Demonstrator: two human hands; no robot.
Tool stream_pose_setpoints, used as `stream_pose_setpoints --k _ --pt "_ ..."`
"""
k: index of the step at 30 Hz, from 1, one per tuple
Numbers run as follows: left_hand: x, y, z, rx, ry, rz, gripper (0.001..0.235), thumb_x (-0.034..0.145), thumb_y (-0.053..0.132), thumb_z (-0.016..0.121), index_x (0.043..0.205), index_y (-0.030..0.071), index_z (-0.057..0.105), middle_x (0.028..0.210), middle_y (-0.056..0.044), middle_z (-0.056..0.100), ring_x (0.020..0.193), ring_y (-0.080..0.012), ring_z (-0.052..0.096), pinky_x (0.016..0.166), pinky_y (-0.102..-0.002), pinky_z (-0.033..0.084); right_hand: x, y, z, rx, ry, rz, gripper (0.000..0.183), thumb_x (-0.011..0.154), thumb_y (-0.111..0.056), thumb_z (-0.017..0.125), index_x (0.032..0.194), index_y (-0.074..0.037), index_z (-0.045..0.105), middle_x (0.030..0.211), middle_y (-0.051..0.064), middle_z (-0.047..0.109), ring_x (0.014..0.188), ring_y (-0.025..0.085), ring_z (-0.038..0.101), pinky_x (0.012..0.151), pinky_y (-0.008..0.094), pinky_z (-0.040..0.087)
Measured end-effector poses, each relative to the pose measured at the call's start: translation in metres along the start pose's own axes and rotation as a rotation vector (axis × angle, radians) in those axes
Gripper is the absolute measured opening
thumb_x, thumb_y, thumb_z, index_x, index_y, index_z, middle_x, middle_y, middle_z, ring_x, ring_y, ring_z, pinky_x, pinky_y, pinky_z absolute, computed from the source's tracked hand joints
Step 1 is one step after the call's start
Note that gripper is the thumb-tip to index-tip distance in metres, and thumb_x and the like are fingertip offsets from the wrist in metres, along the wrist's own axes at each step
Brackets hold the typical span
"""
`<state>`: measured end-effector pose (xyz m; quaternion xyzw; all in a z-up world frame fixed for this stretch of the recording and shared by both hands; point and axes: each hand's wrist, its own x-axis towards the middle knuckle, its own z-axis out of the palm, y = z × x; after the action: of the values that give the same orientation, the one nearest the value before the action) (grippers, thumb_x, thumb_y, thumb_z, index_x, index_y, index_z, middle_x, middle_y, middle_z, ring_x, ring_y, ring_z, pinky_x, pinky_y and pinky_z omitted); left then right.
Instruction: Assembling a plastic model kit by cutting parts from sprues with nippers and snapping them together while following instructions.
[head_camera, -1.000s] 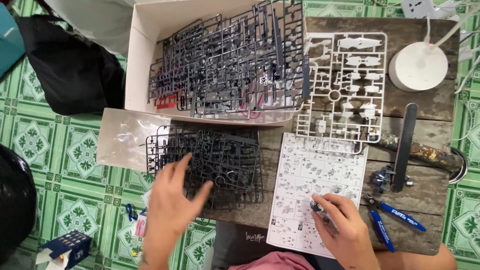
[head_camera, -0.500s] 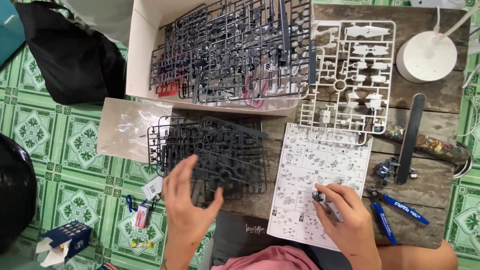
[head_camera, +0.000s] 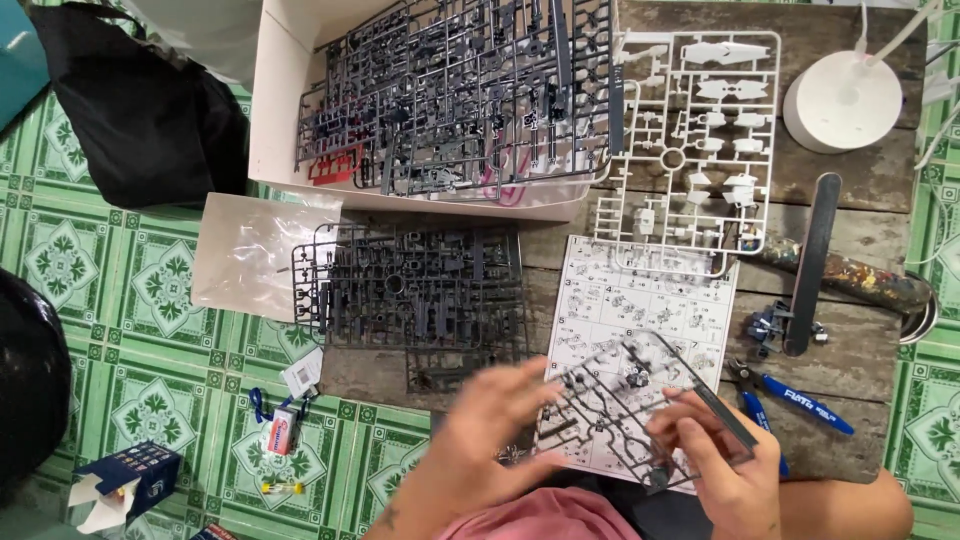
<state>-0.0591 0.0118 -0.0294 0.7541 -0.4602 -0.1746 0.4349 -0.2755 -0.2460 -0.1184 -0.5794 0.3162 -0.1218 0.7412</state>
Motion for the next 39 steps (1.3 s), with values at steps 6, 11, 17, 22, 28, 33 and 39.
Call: stream_pose_setpoints --k 6,11,17,22,28,33,39 --pt "-0.010 -0.050 -0.080 0.589 0.255 -0.224 0.053 0.096 0.020 0.077 0.148 0.015 0.069 0.159 -0.010 0.065 0.154 -0.0388 0.052 0.132 -0.061 0.042 -0.003 -0.005 0.002 0.188 0.140 0.148 0.033 0.113 -0.010 0.060 0.122 0.021 0.069 0.113 0.035 0.076 0.085 0.039 0.070 0.069 0.057 0.065" --pt "-0.005 -0.013 -0.112 -0.018 0.233 -0.331 0.046 0.109 0.031 0.061 0.149 0.010 0.069 0.161 -0.016 0.069 0.153 -0.0347 0.063 0.129 -0.055 0.047 0.021 -0.037 0.056 0.399 0.213 0.243 0.068 0.110 0.007 0.042 0.175 -0.012 0.050 0.105 0.037 0.074 0.072 0.036 0.071 0.066 0.051 0.062" --pt "0.021 -0.015 -0.129 -0.416 0.286 -0.841 0.072 0.097 -0.005 0.073 0.166 0.014 0.059 0.127 -0.018 0.090 0.102 -0.0257 0.090 0.096 -0.033 0.079 0.032 -0.070 0.153 0.263 -0.081 0.147 0.067 0.101 -0.006 0.068 0.163 -0.001 0.045 0.131 0.029 0.084 0.104 0.048 0.092 0.087 0.051 0.076" --pt "0.011 -0.035 -0.160 -0.544 0.544 -0.886 0.070 0.095 -0.018 0.071 0.161 0.006 0.067 0.122 -0.029 0.089 0.088 -0.0316 0.082 0.085 -0.040 0.075 0.054 -0.099 0.142 0.137 -0.303 -0.052 0.061 0.108 -0.015 0.061 0.166 0.000 0.050 0.143 0.021 0.073 0.116 0.034 0.080 0.098 0.048 0.070" --pt "-0.022 -0.077 -0.181 -0.449 0.669 -0.886 0.040 0.104 -0.005 0.070 0.143 -0.004 0.078 0.108 -0.027 0.087 0.073 -0.0273 0.065 0.071 -0.041 0.061 0.105 -0.159 0.140 -0.611 -0.269 -0.564 0.051 0.100 -0.013 0.072 0.151 -0.008 0.066 0.146 0.014 0.070 0.123 0.025 0.073 0.103 0.038 0.066" --pt "-0.051 -0.112 -0.183 -0.524 0.794 -0.847 0.033 0.107 -0.002 0.069 0.137 -0.011 0.079 0.105 -0.026 0.084 0.070 -0.0271 0.060 0.064 -0.040 0.056 0.139 -0.202 0.171 -0.809 -0.280 -0.752 0.039 0.102 -0.011 0.077 0.142 -0.011 0.074 0.139 0.014 0.067 0.128 0.033 0.071 0.106 0.047 0.062" --pt "-0.089 -0.158 -0.192 -0.767 1.146 -0.647 0.025 0.103 -0.003 0.068 0.126 -0.001 0.078 0.099 -0.013 0.081 0.070 -0.0189 0.072 0.055 -0.027 0.060 0.137 -0.144 0.196 -1.082 -0.595 -0.478 0.037 0.106 -0.032 0.072 0.135 -0.010 0.080 0.132 0.011 0.083 0.123 0.027 0.076 0.112 0.046 0.061"
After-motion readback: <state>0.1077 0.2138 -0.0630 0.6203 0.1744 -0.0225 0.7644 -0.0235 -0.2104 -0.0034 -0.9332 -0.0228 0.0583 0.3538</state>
